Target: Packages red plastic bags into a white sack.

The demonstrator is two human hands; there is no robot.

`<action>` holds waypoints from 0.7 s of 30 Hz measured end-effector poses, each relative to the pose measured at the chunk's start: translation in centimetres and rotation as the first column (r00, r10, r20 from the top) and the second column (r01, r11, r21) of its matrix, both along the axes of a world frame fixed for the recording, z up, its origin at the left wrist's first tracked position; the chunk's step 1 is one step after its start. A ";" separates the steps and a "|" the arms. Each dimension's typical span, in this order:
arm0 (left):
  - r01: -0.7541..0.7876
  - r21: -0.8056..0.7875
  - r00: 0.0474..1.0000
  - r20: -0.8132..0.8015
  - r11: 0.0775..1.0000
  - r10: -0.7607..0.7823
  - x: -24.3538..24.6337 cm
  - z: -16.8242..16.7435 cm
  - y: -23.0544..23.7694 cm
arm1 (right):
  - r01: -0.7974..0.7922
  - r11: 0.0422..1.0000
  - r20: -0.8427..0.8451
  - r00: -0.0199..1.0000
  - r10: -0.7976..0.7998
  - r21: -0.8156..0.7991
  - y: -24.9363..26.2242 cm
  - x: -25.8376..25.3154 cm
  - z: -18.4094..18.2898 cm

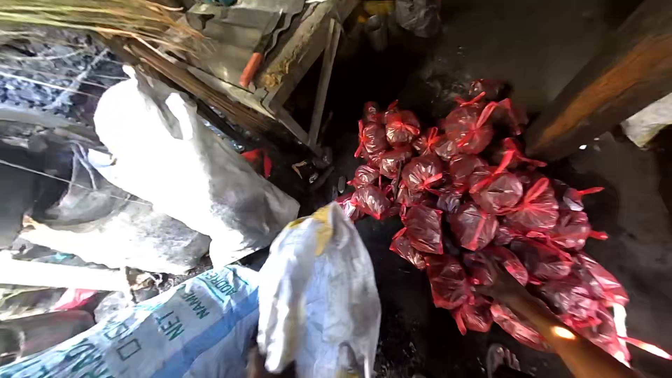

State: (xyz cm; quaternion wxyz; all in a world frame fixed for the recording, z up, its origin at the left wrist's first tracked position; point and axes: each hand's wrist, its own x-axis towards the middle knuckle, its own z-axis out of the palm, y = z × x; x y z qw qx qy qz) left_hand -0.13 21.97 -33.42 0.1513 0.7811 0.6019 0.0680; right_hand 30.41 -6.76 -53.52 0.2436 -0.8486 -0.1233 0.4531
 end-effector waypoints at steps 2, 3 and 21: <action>0.015 -0.056 0.995 0.094 0.998 -0.010 2.3 -5.8 -2.4 | -0.011 1.000 0.165 0.986 0.009 0.012 5.4 -0.6 -3.8; 0.018 -0.063 0.990 0.138 0.998 -0.009 3.2 -9.0 -3.2 | -0.004 0.999 0.249 0.968 -0.006 0.040 7.5 -1.1 -5.6; -0.063 -0.363 0.798 0.542 0.930 0.266 9.3 -23.9 -0.1 | 0.251 0.781 0.200 0.881 -0.429 0.571 10.9 1.2 -17.1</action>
